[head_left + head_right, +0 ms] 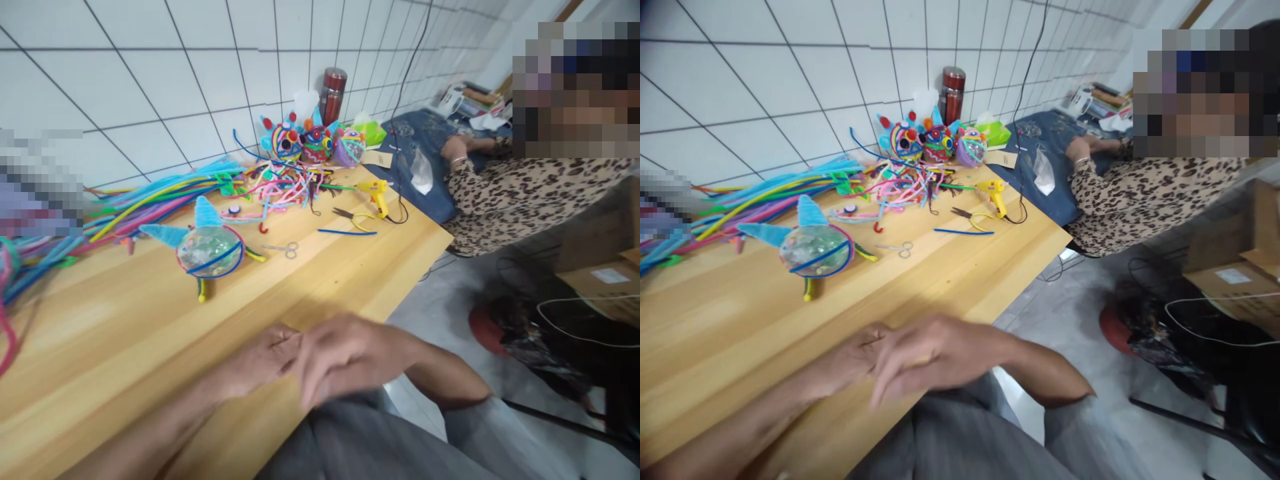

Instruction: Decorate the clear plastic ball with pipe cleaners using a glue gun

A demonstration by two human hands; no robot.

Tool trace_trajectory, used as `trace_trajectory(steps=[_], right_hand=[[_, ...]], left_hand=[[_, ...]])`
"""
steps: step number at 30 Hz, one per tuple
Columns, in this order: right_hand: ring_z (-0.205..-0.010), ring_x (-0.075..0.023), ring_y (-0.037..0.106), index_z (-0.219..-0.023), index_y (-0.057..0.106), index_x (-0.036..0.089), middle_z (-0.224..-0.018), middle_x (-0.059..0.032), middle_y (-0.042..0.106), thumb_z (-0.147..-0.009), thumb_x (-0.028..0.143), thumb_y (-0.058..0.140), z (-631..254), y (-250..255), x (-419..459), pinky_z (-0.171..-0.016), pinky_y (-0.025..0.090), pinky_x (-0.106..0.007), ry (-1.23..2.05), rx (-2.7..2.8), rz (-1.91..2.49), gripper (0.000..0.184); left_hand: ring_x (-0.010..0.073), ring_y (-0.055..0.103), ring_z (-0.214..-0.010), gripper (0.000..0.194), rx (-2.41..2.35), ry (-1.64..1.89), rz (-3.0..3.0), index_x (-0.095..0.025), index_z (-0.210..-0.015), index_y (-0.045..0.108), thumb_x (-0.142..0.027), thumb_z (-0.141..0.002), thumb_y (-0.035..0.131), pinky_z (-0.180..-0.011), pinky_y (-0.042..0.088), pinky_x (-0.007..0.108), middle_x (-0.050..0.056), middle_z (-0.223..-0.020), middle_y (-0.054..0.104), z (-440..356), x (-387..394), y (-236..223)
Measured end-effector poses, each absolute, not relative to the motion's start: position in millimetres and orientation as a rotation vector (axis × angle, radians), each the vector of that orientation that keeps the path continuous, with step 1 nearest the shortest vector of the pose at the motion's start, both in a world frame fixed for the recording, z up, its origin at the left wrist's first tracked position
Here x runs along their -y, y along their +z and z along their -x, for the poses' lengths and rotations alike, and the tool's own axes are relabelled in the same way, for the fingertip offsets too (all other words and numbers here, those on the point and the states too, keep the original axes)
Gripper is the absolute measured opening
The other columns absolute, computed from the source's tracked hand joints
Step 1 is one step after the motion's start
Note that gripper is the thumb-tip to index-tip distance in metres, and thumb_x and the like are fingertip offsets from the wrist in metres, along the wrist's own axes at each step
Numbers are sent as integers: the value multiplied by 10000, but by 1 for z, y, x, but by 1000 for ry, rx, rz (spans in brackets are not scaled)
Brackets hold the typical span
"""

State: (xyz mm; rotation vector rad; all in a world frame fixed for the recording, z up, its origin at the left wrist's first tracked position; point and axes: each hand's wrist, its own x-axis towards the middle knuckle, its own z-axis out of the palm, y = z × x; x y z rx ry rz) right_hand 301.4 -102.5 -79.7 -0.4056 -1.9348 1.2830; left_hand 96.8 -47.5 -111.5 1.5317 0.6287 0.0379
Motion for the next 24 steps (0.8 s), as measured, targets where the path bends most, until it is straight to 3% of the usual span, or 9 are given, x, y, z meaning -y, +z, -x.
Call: trace_trajectory(steps=[3, 7, 10, 17, 24], right_hand=[[-935, -176, 720, -1009, 797, 247, -1002, -55, 780, -1013, 308, 670, -382, -89, 102, -863, 565, -306, 699, 1750, 1155, 141], [-797, -223, 691, -812, 803, 233, -855, -52, 773, -880, 341, 713, -492, -127, 86, -789, 548, -360, 22, 1290, 2040, 156], [-756, -255, 677, -763, 807, 200, -811, -81, 777, -809, 351, 734, -541, -151, 68, -761, 530, -390, -66, 1149, 2194, 174], [-857, -279, 697, -898, 854, 224, -964, -87, 818, -826, 398, 713, -556, -166, 44, -797, 525, -389, -128, 1125, 2234, 235], [-754, -264, 688, -816, 828, 222, -791, -57, 793, -780, 397, 733, -565, -169, 34, -740, 517, -370, -92, 1058, 2221, 202]], left_hand=[[105, 349, -481, 680, -712, -5, -1512, -211, -494, 423, -721, -944, 415, -552, 340, 286, -34, -458, 370, -104, 48, -115], [100, 304, -456, 665, -800, 71, -1472, -227, -476, 380, -731, -909, 408, -550, 345, 300, -50, -438, 304, -110, 48, -120], [96, 303, -438, 658, -808, 63, -1445, -227, -481, 406, -734, -900, 418, -530, 333, 298, -56, -429, 305, -110, 51, -123], [92, 305, -424, 657, -847, 63, -1429, -221, -506, 450, -734, -913, 411, -500, 286, 287, -59, -430, 322, -107, 56, -125], [94, 325, -418, 667, -848, 51, -1406, -218, -510, 467, -756, -904, 435, -488, 273, 282, -51, -424, 358, -107, 57, -125]])
